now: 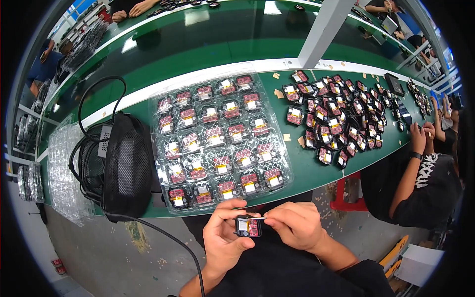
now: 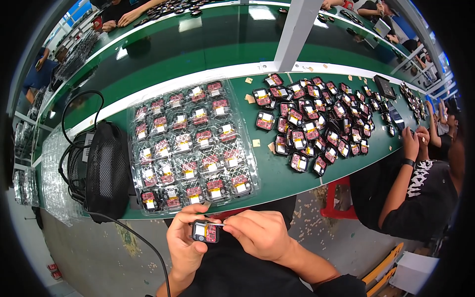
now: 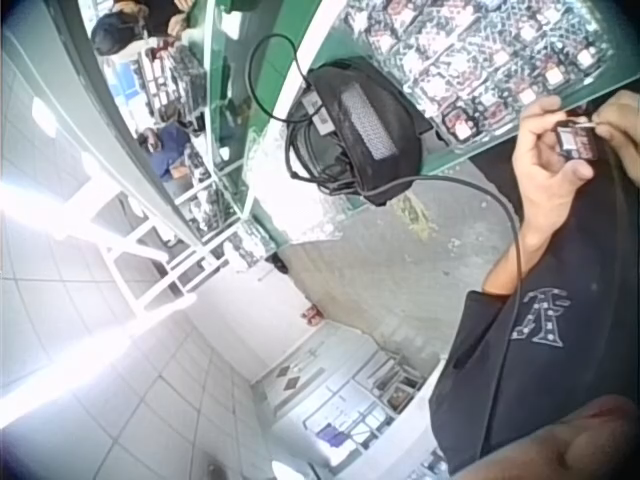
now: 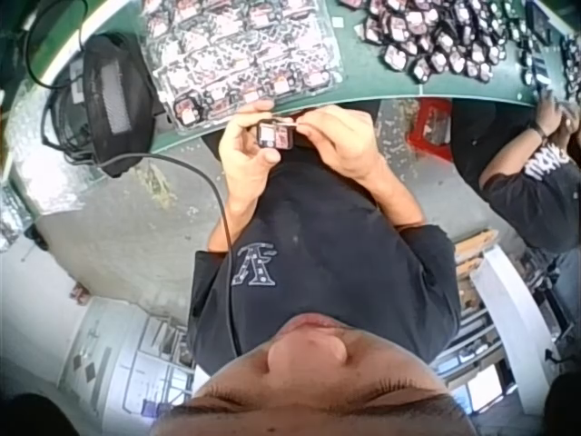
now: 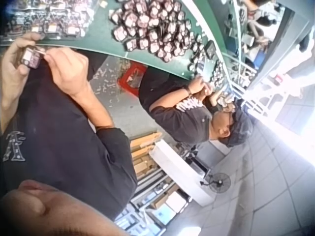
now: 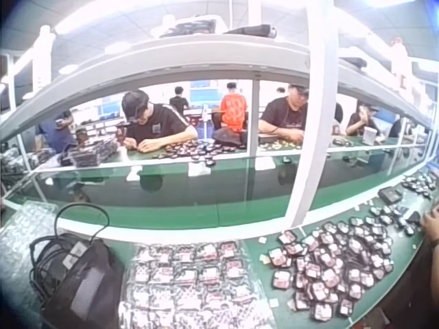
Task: Assembling and checking small electronic components on a factory line.
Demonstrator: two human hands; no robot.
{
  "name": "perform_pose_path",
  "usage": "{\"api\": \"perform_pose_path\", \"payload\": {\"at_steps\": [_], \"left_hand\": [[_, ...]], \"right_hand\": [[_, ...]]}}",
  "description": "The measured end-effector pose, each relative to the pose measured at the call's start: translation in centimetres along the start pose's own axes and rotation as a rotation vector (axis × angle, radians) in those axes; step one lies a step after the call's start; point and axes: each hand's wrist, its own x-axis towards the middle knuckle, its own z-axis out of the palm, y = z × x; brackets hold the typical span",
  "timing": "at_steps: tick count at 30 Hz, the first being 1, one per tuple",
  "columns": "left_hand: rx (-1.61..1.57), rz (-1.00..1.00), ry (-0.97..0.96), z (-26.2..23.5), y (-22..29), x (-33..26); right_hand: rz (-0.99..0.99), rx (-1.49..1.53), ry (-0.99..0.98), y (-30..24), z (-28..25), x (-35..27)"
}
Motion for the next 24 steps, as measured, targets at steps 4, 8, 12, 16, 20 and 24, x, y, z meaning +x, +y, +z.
{"api": "perform_pose_path", "payload": {"at_steps": [4, 8, 12, 16, 20, 24], "left_hand": [[0.025, -0.019, -0.011, -0.09, -0.01, 0.07], [0.069, -0.010, -0.014, -0.01, -0.20, -0.05], [0.060, -0.009, -0.002, 0.34, 0.04, 0.00], [0.067, -0.014, 0.012, 0.39, 0.09, 0.02], [0.066, -0.014, 0.007, 0.23, -0.01, -0.04], [0.066, -0.009, 0.012, 0.11, -0.03, -0.03]], "right_hand": [[-0.011, -0.061, -0.042, -0.07, -0.32, 0.36], [-0.028, -0.106, 0.011, -0.26, 0.26, -0.08], [-0.077, -0.208, 0.061, -0.30, 0.32, -0.22], [-0.097, -0.249, 0.063, -0.23, 0.28, -0.37], [-0.098, -0.271, 0.037, -0.25, 0.04, -0.28], [-0.097, -0.264, 0.037, -0.15, 0.18, -0.36]]}}
